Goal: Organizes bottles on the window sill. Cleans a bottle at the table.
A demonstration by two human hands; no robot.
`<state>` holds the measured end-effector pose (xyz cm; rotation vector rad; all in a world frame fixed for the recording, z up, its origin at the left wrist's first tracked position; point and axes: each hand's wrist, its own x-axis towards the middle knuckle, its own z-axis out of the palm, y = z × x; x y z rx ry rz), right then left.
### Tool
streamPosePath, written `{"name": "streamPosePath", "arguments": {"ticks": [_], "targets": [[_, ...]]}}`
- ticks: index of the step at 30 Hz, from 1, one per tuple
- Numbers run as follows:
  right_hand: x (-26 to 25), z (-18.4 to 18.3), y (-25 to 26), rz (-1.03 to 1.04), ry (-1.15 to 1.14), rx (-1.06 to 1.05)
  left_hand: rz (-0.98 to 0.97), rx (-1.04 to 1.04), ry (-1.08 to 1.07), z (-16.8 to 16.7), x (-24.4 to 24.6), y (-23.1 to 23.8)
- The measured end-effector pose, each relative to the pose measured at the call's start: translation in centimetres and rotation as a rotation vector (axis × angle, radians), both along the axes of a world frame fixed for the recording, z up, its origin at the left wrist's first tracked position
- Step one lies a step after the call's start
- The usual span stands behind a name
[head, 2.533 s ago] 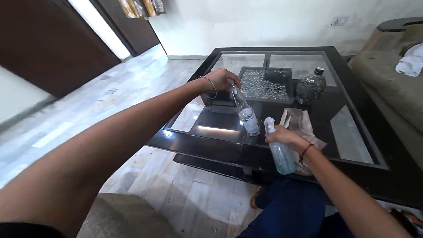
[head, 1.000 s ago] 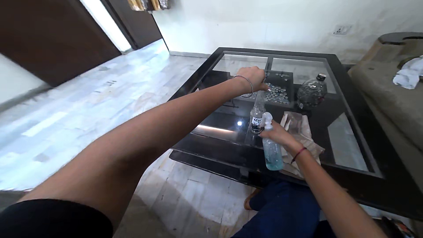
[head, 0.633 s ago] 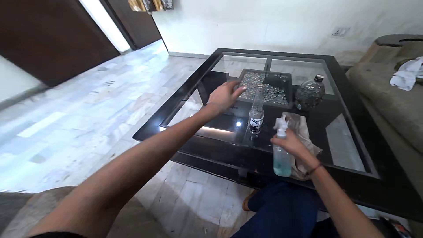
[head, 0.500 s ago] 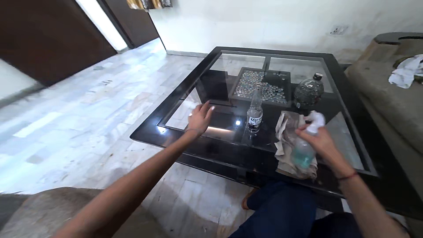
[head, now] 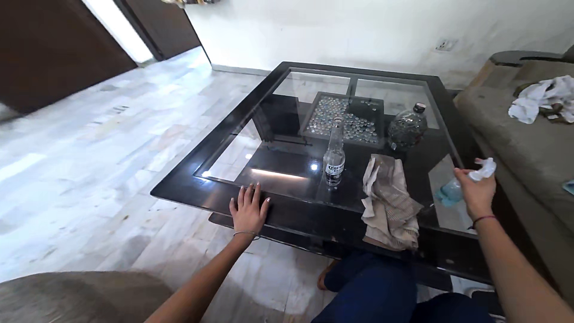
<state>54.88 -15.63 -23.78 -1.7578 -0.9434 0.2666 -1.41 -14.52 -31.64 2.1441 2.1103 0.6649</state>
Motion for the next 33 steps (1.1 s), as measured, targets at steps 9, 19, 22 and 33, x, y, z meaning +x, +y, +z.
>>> {"name": "streamPosePath", "arguments": {"ticks": [9, 19, 22, 33], "targets": [[-5.8, 3.5, -6.1, -0.117, -0.058, -0.038, -0.044, 0.019, -0.076, 0.7, 1.8, -1.2], [-18.6, 0.7, -2.2, 0.466, -0.450, -1.092, -0.537, -0.670, -0.089, 8.2, 25.1, -4.3], [-17.5, 1.4, -1.7, 0.502, -0.387, -1.116, -0.608, -0.686, -0.028, 7.6, 26.6, -4.0], [-18.4, -4.2, -0.8, 0.292, -0.549, -0.616, -0.532, -0.201, -0.206, 17.2, 18.2, -2.1]]}}
